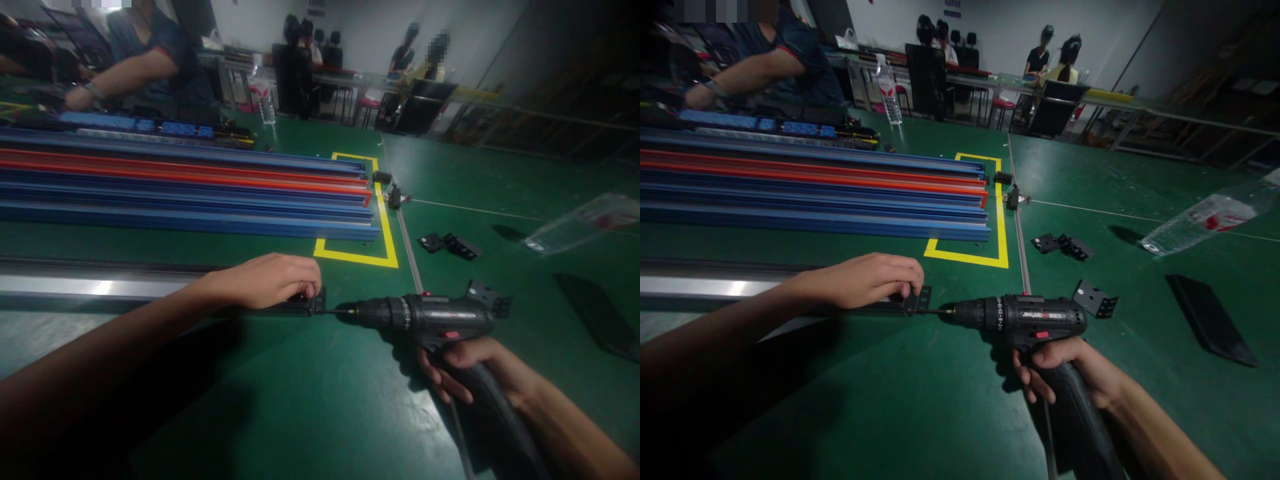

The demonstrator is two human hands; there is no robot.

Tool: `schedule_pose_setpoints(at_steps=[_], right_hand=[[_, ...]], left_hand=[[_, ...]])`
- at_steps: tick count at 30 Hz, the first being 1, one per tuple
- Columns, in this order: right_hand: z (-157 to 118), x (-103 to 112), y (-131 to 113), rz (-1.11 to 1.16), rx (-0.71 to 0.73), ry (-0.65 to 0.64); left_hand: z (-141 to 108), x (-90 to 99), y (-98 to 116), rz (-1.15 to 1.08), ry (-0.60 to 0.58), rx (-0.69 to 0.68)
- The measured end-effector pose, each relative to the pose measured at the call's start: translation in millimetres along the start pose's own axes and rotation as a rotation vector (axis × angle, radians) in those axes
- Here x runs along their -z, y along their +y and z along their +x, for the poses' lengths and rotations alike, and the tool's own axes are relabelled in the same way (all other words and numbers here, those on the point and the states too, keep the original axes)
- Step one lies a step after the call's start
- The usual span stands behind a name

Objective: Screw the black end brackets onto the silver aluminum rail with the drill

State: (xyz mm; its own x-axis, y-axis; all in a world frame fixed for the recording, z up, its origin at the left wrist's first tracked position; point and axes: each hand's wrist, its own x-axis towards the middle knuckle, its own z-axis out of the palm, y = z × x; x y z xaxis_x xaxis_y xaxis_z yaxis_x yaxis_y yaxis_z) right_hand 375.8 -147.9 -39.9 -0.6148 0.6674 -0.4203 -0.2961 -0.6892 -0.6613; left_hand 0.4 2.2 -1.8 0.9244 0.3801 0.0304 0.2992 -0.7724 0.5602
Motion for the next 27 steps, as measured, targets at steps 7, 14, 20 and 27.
schedule_pose_setpoints(at_steps=[7,14,20,27], right_hand=[[-0.5,-1.8,-0.1,-0.011,0.005,0.007],[-0.2,-1.9,-0.6,-0.003,-0.012,0.005],[0.9,-2.5,-1.7,-0.006,-0.022,-0.008],[0.4,-2.0,0.4,-0.027,0.005,0.005]], left_hand=[[-0.5,2.7,4.1,0.002,-0.017,0.027],[-0.5,1.4,1.2,0.000,-0.017,0.019],[-0.4,2.5,2.7,-0.010,-0.026,0.030],[-0.4,2.9,3.6,-0.012,-0.036,0.038]])
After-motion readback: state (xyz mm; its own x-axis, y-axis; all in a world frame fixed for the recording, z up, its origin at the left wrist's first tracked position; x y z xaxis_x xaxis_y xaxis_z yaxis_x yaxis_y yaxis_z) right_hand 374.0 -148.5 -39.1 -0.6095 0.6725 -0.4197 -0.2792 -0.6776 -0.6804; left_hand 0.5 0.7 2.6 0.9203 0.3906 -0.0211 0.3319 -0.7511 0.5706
